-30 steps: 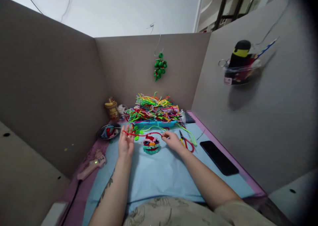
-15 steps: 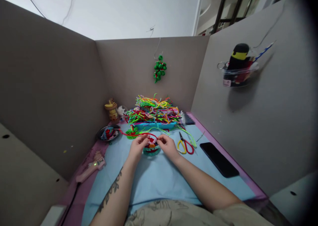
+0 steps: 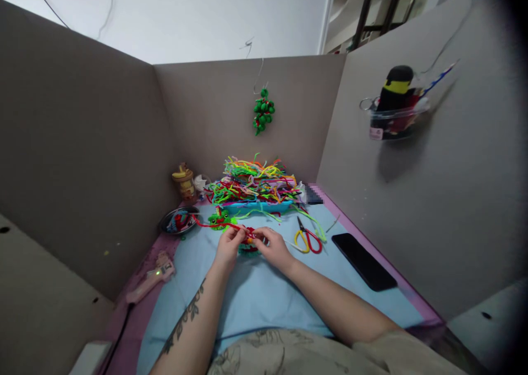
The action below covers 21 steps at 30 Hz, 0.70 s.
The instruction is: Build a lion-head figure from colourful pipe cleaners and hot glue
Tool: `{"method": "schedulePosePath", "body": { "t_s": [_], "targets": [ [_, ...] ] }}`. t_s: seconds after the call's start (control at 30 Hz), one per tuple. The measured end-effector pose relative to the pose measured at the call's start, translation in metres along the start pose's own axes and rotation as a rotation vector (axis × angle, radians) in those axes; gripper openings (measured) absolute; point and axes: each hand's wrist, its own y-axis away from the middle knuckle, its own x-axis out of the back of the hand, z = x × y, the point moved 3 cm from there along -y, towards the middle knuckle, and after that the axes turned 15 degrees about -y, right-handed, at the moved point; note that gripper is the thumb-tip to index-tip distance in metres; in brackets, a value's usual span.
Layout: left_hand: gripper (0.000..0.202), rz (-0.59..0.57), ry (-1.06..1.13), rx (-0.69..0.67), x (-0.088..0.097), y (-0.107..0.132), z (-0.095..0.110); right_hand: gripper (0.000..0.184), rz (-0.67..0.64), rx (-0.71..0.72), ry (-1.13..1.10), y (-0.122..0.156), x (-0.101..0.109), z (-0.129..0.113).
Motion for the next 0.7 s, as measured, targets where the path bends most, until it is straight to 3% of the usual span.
{"method": "schedulePosePath", "body": {
  "t_s": [0.33, 0.53, 0.7],
  "targets": [
    [0.027, -0.043, 0.003, 0.05, -0.005, 0.0022, 0.0011, 0.012, 0.005, -0.01, -0.045, -0.0011, 0.0032, -0.0013],
    [0.029, -0.075, -0.291, -0.024, -0.0039, -0.0011, -0.0042, 0.014, -0.027, 0.034, -0.042, 0.0007, 0.0027, 0.0002],
    [0.021, -0.153, -0.586, -0.18, -0.0066, -0.0007, 0.0011, 0.014, -0.026, 0.037, -0.012, -0.0002, 0.0046, 0.0009]
  ]
}}
